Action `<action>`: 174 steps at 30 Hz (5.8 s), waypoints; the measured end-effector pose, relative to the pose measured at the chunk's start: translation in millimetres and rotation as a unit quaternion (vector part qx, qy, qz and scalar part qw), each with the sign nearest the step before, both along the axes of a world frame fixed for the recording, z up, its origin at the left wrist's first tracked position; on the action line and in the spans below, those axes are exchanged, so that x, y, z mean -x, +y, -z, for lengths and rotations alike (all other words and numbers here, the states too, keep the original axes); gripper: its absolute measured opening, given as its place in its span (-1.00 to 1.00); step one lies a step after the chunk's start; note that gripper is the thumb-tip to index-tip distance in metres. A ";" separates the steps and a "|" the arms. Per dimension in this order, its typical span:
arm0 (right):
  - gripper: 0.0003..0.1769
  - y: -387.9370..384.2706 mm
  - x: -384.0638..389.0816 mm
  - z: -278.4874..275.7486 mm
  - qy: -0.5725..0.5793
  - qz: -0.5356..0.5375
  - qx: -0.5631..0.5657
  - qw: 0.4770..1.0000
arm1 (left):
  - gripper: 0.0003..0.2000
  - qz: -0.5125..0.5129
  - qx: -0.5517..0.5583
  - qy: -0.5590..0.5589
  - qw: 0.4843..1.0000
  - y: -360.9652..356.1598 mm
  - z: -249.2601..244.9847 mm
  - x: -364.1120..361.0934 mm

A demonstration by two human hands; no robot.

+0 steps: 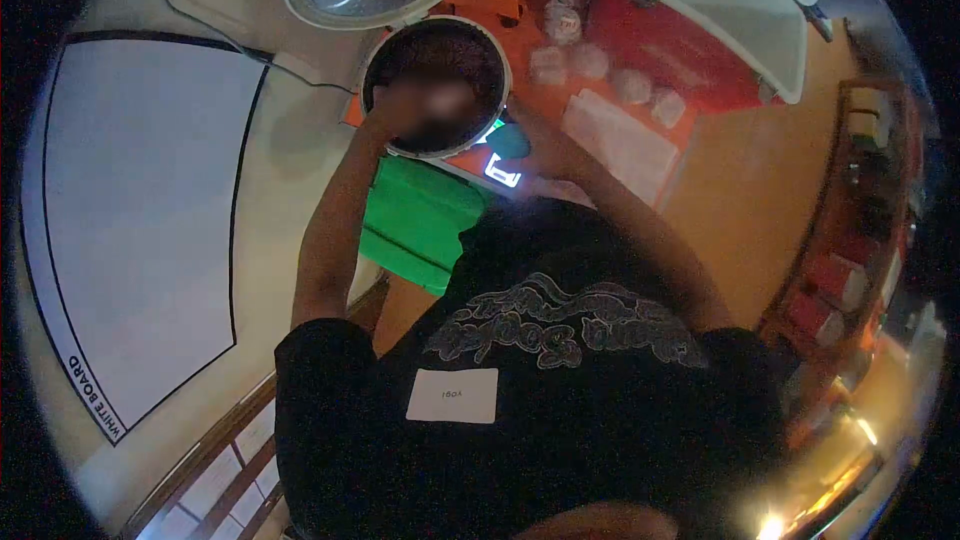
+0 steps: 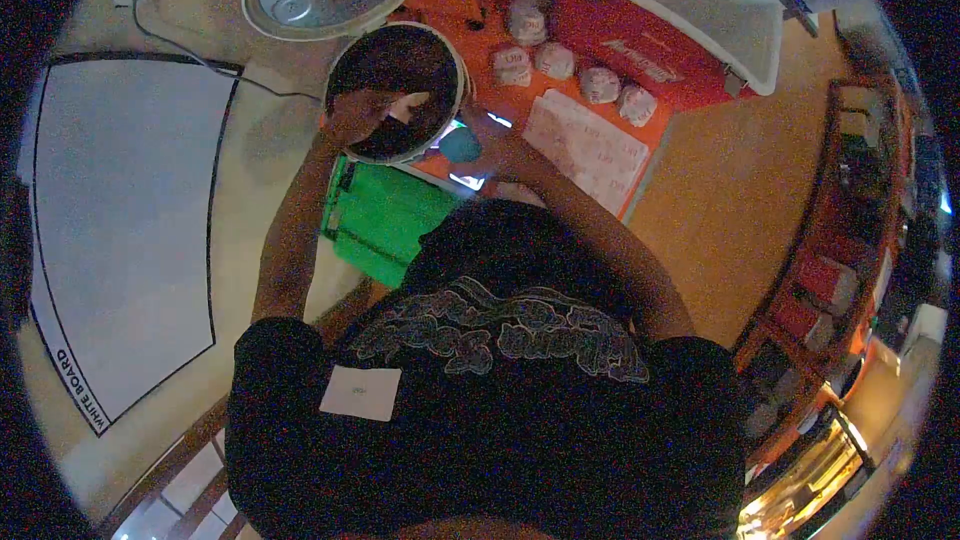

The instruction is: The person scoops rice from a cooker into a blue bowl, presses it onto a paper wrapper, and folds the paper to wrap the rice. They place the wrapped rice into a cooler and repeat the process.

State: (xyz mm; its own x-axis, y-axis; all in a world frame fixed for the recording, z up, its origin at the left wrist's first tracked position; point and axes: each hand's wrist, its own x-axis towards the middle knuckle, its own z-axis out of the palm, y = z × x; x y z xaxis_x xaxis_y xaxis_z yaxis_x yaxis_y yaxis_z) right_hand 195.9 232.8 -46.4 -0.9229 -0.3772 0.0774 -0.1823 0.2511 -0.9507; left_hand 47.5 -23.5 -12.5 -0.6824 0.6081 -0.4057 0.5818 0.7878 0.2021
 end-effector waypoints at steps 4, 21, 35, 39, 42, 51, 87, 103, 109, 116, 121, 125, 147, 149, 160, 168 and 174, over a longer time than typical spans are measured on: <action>0.21 -1.8 -1.0 -0.3 0.031 0.023 0.001 0.999 | -0.66 -0.020 -0.041 0.001 0.999 -5.6 -3.0 -0.4; -0.46 -7.9 22.8 -38.3 -0.002 0.209 0.110 0.972 | -0.65 -0.194 -0.247 -0.060 0.948 -53.8 -51.2 4.2; -0.50 -68.0 92.2 -40.0 -0.333 0.179 0.507 0.775 | -0.60 -0.105 -0.124 0.432 0.887 11.8 -103.3 -76.7; -0.51 -50.4 57.8 -75.2 -0.170 0.236 0.338 0.895 | -0.57 -0.139 -0.054 0.452 0.879 7.3 -119.6 -57.6; -0.48 -20.9 48.3 -2.6 -0.137 0.227 0.311 0.913 | -0.59 -0.102 -0.071 0.406 0.905 -3.3 -98.9 -26.4; -0.54 -24.1 -12.5 -8.4 -0.412 0.190 0.515 0.727 | -0.78 0.020 -0.068 0.344 0.936 22.0 -24.8 46.2; -0.55 -21.3 -1.2 -5.6 -0.462 0.165 0.410 0.769 | -0.58 -0.050 -0.095 0.074 0.991 25.9 2.5 2.0; -0.52 -15.5 6.4 -1.6 -0.445 0.167 0.435 0.765 | -0.63 -0.075 -0.083 0.063 0.992 9.2 8.1 7.6; -0.51 -9.1 33.4 10.2 -0.325 0.187 0.474 0.797 | -0.60 -0.153 -0.189 -0.031 0.970 -6.1 -23.0 26.4; -0.56 -37.7 84.2 -33.6 -0.243 0.213 0.333 0.886 | -0.64 -0.292 -0.212 0.065 0.930 -18.4 -79.3 16.0; -0.52 -77.8 106.0 -37.5 -0.325 0.211 0.448 0.806 | -0.76 -0.213 -0.023 0.435 0.874 19.2 -74.4 -47.0; -0.57 -84.1 94.4 -79.5 -0.305 0.245 0.414 0.822 | -0.74 -0.167 -0.113 0.442 0.874 31.2 -41.1 -90.0; -0.35 -21.1 -3.0 -28.3 -0.423 0.236 0.517 0.705 | -0.80 -0.012 -0.046 0.366 0.929 19.7 -3.5 52.5; -0.34 -25.5 0.2 -30.3 -0.453 0.235 0.512 0.691 | -0.80 -0.004 -0.022 0.369 0.929 35.3 -2.5 49.9; -0.39 -18.5 16.4 12.8 -0.432 0.094 0.390 0.808 | -0.74 -0.118 -0.015 0.206 0.971 55.4 10.3 22.3; -0.40 -29.0 0.3 -16.7 -0.476 0.157 0.416 0.759 | -0.64 -0.160 -0.054 0.097 0.981 52.4 10.7 2.9; -0.42 -30.7 -4.0 -30.7 -0.502 0.186 0.399 0.744 | -0.60 -0.128 -0.061 0.074 0.987 47.9 9.4 -5.0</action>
